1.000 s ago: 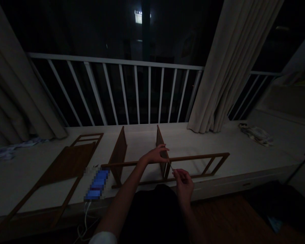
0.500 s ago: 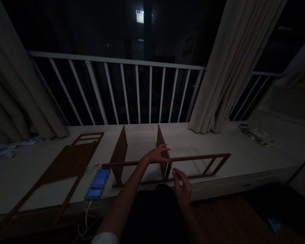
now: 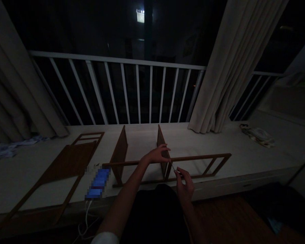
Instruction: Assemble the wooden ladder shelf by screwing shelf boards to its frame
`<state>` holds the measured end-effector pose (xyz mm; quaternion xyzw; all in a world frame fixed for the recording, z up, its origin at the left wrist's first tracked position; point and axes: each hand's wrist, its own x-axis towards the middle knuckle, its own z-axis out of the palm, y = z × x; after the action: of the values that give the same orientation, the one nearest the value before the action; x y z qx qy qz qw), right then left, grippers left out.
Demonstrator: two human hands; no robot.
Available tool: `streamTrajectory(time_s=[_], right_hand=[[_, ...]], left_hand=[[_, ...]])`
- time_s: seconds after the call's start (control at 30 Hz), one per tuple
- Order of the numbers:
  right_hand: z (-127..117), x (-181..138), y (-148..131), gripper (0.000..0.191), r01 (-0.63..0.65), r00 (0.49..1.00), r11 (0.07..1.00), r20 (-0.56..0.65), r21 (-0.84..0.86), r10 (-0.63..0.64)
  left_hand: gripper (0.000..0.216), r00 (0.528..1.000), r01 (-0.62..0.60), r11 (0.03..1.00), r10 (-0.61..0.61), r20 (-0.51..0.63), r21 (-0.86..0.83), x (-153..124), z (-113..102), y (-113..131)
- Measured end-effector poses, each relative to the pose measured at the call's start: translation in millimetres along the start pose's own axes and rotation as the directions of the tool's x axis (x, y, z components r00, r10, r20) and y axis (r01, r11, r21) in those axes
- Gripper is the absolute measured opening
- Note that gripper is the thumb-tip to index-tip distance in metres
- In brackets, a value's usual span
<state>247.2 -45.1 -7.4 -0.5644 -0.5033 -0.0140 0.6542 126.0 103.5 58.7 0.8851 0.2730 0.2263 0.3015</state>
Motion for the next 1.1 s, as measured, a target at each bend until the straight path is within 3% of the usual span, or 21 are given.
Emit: streamTrajectory(time_s=[0.3,0.43,0.53,0.73,0.93,1.1], right_hand=[[-1.9,-4.6,0.5,0.020,-0.113,0.994,0.994,0.017,0.015,0.112],[0.2,-6.9,-1.5,0.022,-0.212,0.977,0.977,0.030,0.024,0.211],[2.7,-8.1,-7.4,0.025,-0.351,0.936,0.935,0.062,0.053,0.348],[10.3,-7.9,-14.9,0.029,-0.571,0.821,0.778,0.152,0.262,0.551],[15.6,-7.5,-15.0,0.027,-0.714,0.681,0.492,0.328,0.498,0.655],[14.9,-5.9,-17.8,0.024,-0.730,0.651,0.376,0.414,0.570,0.636]], left_hand=[[0.053,1.000,0.010,1.000,-0.010,0.022,-0.008,1.4,-1.0,1.4],[0.044,1.000,0.012,1.000,-0.012,0.015,-0.009,3.3,-0.9,2.5],[0.042,1.000,0.022,1.000,-0.022,0.013,-0.008,3.8,-1.1,3.9],[0.042,1.000,0.017,1.000,-0.017,0.013,-0.009,4.3,-0.3,3.4],[0.042,1.000,0.013,1.000,-0.012,0.006,-0.009,4.4,0.9,2.3],[0.042,1.000,0.016,1.000,-0.016,0.009,-0.025,4.2,0.3,2.8]])
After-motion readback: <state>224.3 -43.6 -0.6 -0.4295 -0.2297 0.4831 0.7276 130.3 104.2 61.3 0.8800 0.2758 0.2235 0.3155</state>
